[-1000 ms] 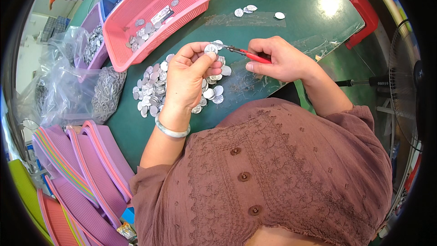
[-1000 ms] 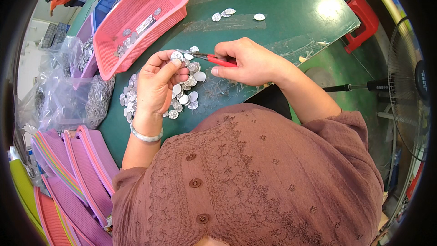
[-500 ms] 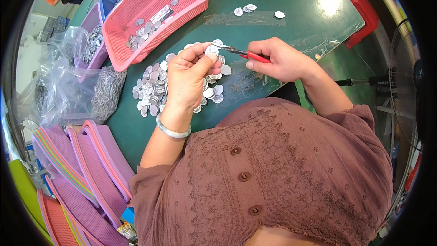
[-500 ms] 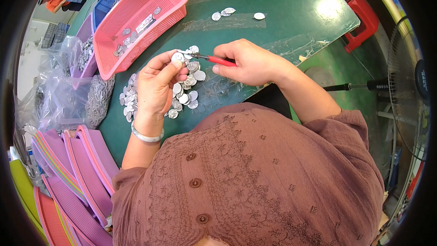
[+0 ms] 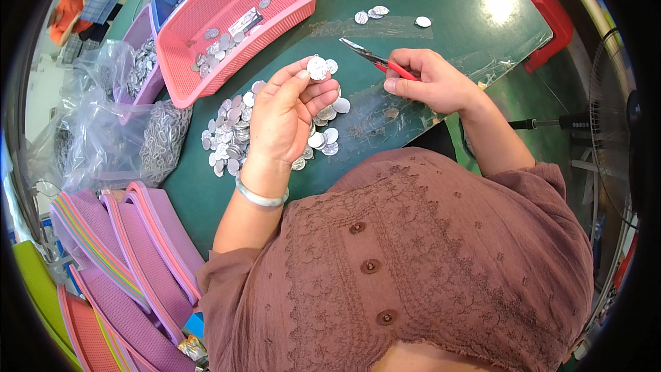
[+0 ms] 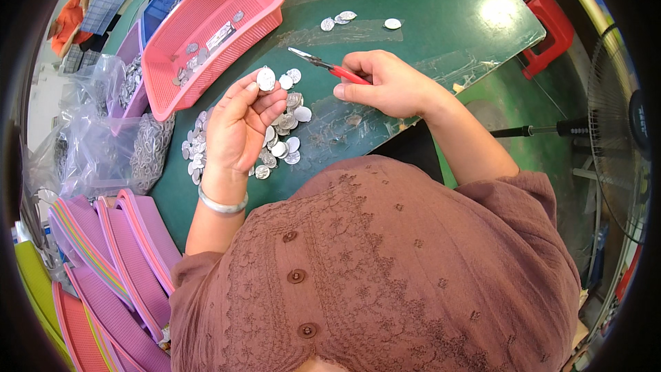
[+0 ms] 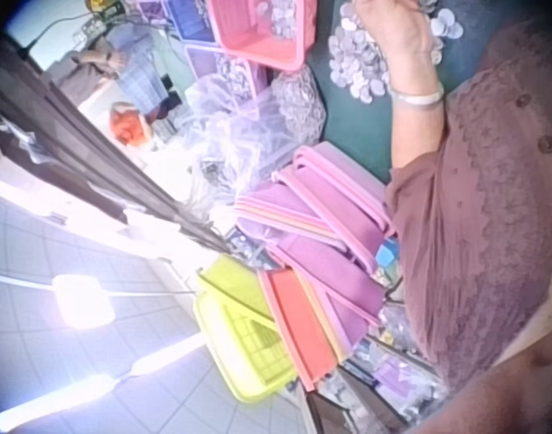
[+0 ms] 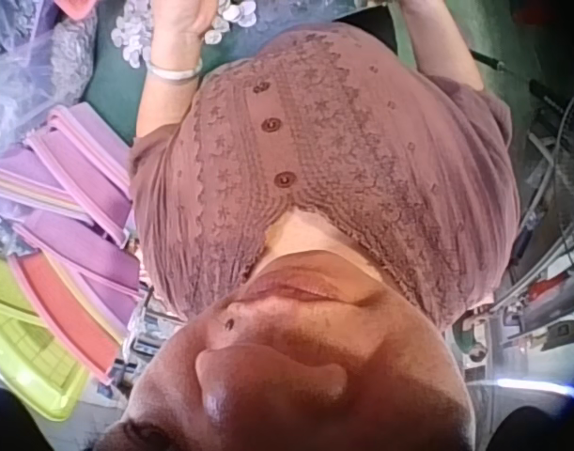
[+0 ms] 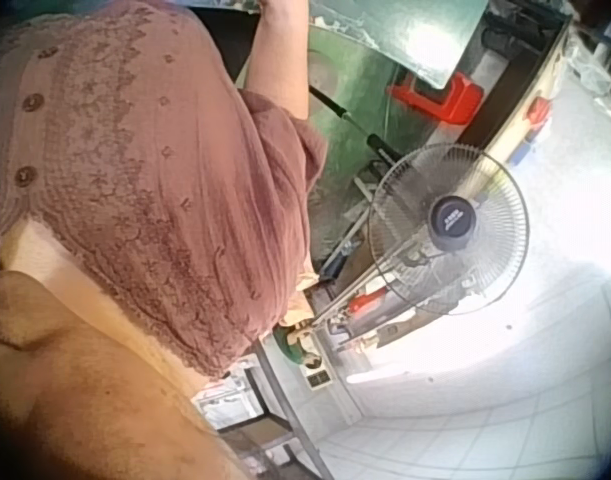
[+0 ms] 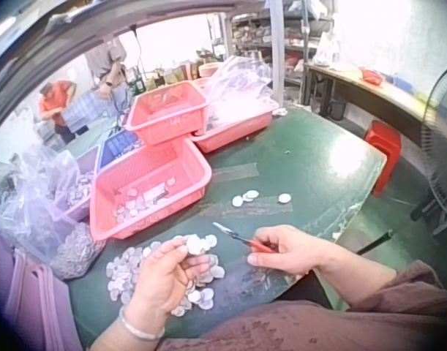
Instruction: The person trims small metal or plastic components using a pair of pliers and then places the finished pieces into a plastic basket.
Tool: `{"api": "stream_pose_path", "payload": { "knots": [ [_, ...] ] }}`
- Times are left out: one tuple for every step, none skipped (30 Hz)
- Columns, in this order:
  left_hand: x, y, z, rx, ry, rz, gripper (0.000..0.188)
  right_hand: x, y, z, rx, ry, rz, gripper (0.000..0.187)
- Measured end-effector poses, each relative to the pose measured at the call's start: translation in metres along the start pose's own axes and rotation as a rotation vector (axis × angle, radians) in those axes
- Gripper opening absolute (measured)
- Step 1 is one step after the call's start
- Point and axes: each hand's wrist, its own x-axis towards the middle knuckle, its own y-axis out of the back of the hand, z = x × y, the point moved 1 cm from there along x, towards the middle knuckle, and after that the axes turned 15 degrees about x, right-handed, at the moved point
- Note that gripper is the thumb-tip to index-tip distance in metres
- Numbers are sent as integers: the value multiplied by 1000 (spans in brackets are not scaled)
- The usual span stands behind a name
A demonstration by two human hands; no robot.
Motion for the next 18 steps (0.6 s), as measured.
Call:
{"api": "stream_pose_path", "payload": {
  "knots": [
    [0, 0, 0, 1, 11, 8, 21, 0, 0, 1, -11, -3, 5, 26],
    [1, 0, -1, 2, 22, 16, 21, -1, 0, 2, -13, -7, 10, 26],
    [0, 0, -1, 5, 32, 26, 21, -1, 0, 2, -14, -9, 14, 26],
    [2, 3, -3, -81, 40, -19, 21, -1, 0, 3, -14, -12, 18, 26],
    [5, 9, -7, -166, 48, -65, 21, -1, 1, 5, -5, -22, 18, 26],
    [7, 12, -9, -252, 56, -110, 22, 0, 2, 7, 5, -32, 18, 25],
    [7, 13, -11, -296, 65, -115, 26, 0, 3, 8, 15, -42, 18, 25],
    [7, 13, -11, -340, 75, -119, 30, 0, 2, 7, 34, -49, 22, 25],
    [7, 13, -11, -386, 85, -124, 35, 0, 1, 6, 52, -57, 27, 25],
    [6, 11, -10, -366, 86, -130, 38, 0, 0, 5, 69, -65, 31, 24],
    [5, 7, -7, -346, 87, -136, 41, 0, 0, 5, 76, -66, 39, 24],
    [4, 4, -4, -326, 88, -141, 46, 0, 0, 6, 83, -68, 47, 24],
    [3, 1, -1, -350, 75, -186, 47, 0, 1, 7, 90, -69, 55, 24],
    [1, -1, 2, -373, 61, -231, 49, 0, 1, 7, 102, -73, 53, 24],
    [0, -3, 4, -395, 47, -276, 52, 0, 1, 8, 115, -75, 50, 24],
    [1, 0, 3, -462, 64, -341, 52, 0, 1, 8, 127, -77, 47, 24],
    [3, 4, 1, -530, 81, -406, 52, 0, 1, 8, 129, -83, 50, 24],
    [4, 8, -1, -597, 98, -472, 53, 0, 2, 8, 130, -89, 52, 24]
  ]
}}
